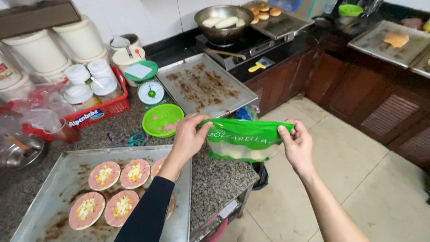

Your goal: The person assembles mini pizzas on a baking tray by sprinkling shredded cheese and corn kernels onto buns topped with ham slices. They then use chopsticks to turn dough pieces frying in a pot of oil. Finally, they drizzle ketchup over the assembled mini pizzas.

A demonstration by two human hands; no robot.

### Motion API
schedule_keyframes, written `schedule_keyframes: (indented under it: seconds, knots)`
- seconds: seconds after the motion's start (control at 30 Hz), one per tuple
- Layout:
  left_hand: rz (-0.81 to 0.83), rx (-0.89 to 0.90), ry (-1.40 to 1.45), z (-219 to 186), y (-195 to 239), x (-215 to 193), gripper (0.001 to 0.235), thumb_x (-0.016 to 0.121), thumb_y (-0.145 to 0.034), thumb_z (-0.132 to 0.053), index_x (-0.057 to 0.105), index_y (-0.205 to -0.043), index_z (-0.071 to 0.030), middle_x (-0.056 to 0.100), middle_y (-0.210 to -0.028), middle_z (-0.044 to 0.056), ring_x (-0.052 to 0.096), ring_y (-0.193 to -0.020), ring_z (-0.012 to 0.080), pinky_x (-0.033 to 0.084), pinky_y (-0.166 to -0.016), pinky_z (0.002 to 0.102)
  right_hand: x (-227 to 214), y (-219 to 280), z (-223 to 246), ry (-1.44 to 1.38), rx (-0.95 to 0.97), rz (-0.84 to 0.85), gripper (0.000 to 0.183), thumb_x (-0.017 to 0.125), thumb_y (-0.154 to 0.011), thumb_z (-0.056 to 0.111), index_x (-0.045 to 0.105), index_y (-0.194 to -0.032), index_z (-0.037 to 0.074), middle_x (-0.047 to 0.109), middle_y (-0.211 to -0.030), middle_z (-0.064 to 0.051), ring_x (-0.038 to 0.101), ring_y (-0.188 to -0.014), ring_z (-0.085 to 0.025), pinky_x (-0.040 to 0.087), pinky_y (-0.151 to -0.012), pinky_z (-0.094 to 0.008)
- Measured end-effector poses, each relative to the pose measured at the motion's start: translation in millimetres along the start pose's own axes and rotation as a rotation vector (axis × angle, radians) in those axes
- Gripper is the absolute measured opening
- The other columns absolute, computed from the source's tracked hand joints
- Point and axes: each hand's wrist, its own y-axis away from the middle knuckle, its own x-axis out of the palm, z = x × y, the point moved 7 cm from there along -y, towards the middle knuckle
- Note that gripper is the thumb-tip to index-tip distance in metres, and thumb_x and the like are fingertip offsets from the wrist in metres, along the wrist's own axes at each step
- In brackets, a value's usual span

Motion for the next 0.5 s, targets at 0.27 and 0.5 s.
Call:
schedule_keyframes:
  seconds: [0.27, 0.5]
  knots:
    - [0.073, 0.455, -0.095, -98, -14, 25, 0.033, 0.073, -0.083, -0.022, 0.07, -0.11, -0.004, 0.07, -0.105, 0.016, 0.064, -0.104, 0.038, 0.048, -0.091, 0.051, 55, -4, 75, 0.142, -0.133, 0.172, 0.018, 0.068, -0.097, 0.014, 0.069, -0.111, 0.004, 0.073, -0.087, -0.001, 0.063, -0.073, -0.003, 0.052, -0.059, -0.021]
    - [0.228, 0.371, 0.068, -106, -25, 56, 0.016, 0.073, -0.085, -0.019, 0.071, -0.085, -0.003, 0.071, -0.087, 0.016, 0.067, -0.084, 0.0404, 0.052, -0.075, 0.048, 52, 2, 103, 0.366, -0.116, 0.166, 0.018, 0.072, -0.092, 0.018, 0.074, -0.106, 0.006, 0.072, -0.075, -0.007, 0.055, -0.059, -0.009, 0.045, -0.052, -0.03]
